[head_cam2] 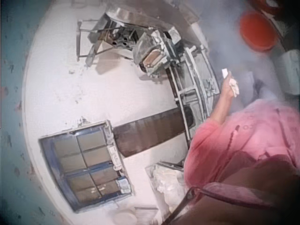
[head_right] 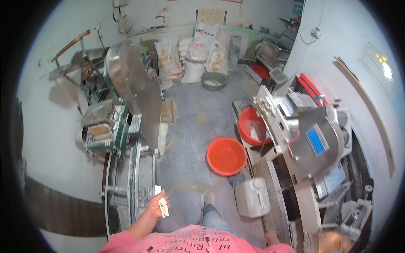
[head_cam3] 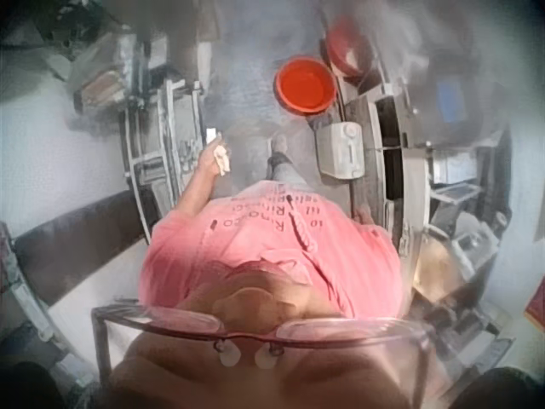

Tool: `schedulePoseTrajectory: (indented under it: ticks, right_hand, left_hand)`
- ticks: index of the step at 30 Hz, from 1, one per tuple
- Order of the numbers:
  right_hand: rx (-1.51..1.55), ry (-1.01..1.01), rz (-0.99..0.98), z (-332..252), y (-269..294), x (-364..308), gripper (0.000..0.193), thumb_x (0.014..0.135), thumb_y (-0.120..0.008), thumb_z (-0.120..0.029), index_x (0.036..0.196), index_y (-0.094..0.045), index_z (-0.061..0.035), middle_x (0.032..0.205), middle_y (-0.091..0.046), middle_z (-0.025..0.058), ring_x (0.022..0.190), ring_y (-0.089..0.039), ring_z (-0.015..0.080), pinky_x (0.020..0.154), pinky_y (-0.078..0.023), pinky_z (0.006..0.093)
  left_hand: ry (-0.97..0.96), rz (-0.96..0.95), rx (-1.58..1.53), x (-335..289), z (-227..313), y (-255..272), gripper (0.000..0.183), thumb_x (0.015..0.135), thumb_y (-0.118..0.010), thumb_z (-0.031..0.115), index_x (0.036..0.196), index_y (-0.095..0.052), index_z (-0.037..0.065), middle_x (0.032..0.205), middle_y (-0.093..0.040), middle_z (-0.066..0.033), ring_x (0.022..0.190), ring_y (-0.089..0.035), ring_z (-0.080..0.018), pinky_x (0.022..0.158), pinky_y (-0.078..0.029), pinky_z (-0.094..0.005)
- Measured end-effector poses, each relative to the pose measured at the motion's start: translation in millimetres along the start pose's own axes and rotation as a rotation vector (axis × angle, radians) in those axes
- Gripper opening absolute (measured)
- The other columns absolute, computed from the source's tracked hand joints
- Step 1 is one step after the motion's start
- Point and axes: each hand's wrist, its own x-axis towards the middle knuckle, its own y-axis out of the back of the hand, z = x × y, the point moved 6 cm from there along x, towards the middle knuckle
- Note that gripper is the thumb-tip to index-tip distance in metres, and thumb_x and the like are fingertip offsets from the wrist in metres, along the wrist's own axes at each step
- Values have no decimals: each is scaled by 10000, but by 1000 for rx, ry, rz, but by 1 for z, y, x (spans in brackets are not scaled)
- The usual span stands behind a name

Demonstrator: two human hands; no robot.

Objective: The person repeatedly brushes white rectangular dough sheets with a red brush on a stainless steel worktable, then places them into a green bowl. The person also briefly retrieves the bowl from the floor and returns it to the table.

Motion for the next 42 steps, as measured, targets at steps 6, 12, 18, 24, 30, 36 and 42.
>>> schedulePoseTrajectory:
  ticks: [6,12,18,24,30,36,42]
  right_hand:
    - [-273,175,-56,-130,-1,88,290,789,-584,-304,785,-685,-32,773,-664,170,729,-646,334,629,-512,409]
    - [-767,1168,431,-606,70,139,235,803,-514,-255,720,-618,-61,766,-641,171,690,-607,359,608,-488,459]
    - [63,1092,81,-977,131,135,319,871,-513,-307,1008,-611,-37,932,-631,212,918,-599,368,777,-481,425]
    - [-464,1018,-14,-1064,139,186,370,844,-539,-345,1036,-628,-42,927,-663,158,912,-626,315,799,-484,390]
    - [-581,816,146,-1032,229,322,324,815,-541,-324,833,-664,-24,868,-669,164,802,-651,320,698,-516,400]
    - [-538,83,-389,-954,214,502,273,857,-493,-269,782,-638,-50,631,-632,79,473,-599,216,466,-487,336]
    - [-424,364,-44,-1132,294,567,348,841,-473,-336,719,-640,-56,641,-628,117,624,-634,238,582,-492,386]
  left_hand:
    - [-167,239,72,130,111,-75,210,874,-606,305,806,-529,122,666,-558,-41,514,-546,-208,456,-451,-372]
    - [-223,294,81,205,221,-110,235,908,-548,276,769,-512,90,684,-535,-60,598,-528,-217,545,-458,-362]
    - [-220,404,-33,331,339,-98,193,906,-489,212,978,-555,45,901,-607,-110,835,-602,-284,735,-508,-432]
    - [-170,454,-59,502,462,-192,221,900,-493,178,1035,-536,8,956,-605,-124,920,-604,-298,828,-492,-457]
    - [-3,294,56,677,560,-306,119,873,-533,141,934,-539,40,894,-591,-106,836,-604,-289,765,-500,-472]
    - [-61,270,172,862,639,-427,127,869,-547,141,960,-510,61,890,-566,-94,835,-592,-287,774,-499,-467]
    - [35,205,265,1036,679,-556,397,891,-521,334,1174,-423,74,1131,-533,-148,1053,-532,-323,884,-422,-520]
